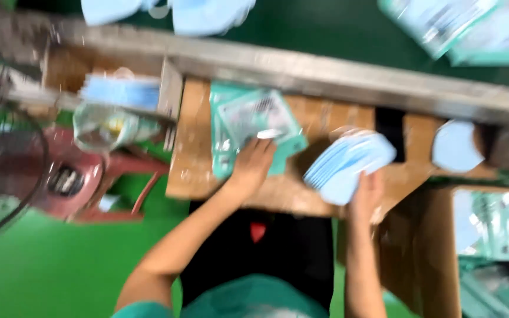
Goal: Manually counting, stacking, and placing blue face masks into individual green plastic packaging bags.
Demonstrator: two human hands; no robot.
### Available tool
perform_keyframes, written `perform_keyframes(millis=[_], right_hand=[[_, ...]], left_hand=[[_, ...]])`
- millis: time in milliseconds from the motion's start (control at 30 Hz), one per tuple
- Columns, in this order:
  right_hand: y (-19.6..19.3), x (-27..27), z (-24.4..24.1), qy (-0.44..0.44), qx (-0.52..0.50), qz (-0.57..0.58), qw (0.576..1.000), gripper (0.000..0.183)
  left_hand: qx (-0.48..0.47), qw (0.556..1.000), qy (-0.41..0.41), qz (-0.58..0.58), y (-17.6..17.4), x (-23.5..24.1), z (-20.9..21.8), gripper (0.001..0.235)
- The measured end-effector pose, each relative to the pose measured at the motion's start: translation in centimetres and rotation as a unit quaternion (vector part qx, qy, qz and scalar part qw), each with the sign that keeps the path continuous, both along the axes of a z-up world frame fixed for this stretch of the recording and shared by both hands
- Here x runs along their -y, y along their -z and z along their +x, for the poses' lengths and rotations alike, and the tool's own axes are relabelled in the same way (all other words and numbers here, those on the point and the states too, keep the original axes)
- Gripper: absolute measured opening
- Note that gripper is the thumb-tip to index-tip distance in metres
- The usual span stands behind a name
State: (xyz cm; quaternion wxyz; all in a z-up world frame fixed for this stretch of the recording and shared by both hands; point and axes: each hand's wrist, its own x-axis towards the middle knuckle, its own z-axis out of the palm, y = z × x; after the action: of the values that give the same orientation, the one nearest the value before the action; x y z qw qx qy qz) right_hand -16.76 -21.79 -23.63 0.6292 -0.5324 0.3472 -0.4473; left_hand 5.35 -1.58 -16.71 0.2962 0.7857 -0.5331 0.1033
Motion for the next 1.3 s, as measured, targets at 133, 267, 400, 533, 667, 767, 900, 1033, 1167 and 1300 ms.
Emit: perform_keyframes(millis=[133,267,400,533,667,767,900,1033,1167,1300], right_hand=[[-6.1,-3.0,5.6,-0.124,0.032,0.172,0.977,0.043],[-6.1,-3.5,8.9,-0.176,-0.019,0.136,0.975,0.042],[-8.9,-3.6,10.3,-0.188,-0.049,-0.002,0.981,0.044],[-9.4,-3.7,8.9,-0.258,-0.070,0.178,0.947,0.032],[-9.4,-5.1,8.0,-0.225,-0.213,-0.210,0.927,0.020],[-12.4,-7.1,8.5,-0.094,-0.273,-0.323,0.901,0.019],[-10.3,-5.7,7.7,-0.050,-0.172,-0.277,0.944,0.024],[-11.2,-5.5,6.5,-0.011,-0.143,0.004,0.990,0.026],[-10.8,-5.5,6.4,-0.044,-0.163,0.002,0.986,0.036],[-11.8,-5.1,7.5,-0.061,-0.194,-0.202,0.958,0.068]], left_hand=[[-0.034,0.993,-0.021,0.112,1.9,2.2,1.4,0.027],[-0.022,0.985,0.069,-0.155,-4.5,1.6,1.7,0.028],[-0.036,0.987,0.021,-0.158,-2.4,1.7,1.5,0.015],[-0.035,0.978,0.058,-0.199,-5.7,0.4,1.1,0.018],[0.028,0.974,0.012,-0.222,-7.6,0.2,1.2,0.014],[0.097,0.965,0.003,-0.242,-5.1,1.0,-0.8,0.019],[0.000,0.979,0.118,-0.165,-5.4,0.5,-2.6,0.016],[-0.208,0.907,-0.063,-0.360,-8.2,-0.3,-2.8,0.048],[-0.688,0.696,-0.027,-0.203,-4.2,1.1,-1.4,0.057],[-0.670,0.709,-0.005,-0.220,0.8,4.1,-5.1,0.037]])
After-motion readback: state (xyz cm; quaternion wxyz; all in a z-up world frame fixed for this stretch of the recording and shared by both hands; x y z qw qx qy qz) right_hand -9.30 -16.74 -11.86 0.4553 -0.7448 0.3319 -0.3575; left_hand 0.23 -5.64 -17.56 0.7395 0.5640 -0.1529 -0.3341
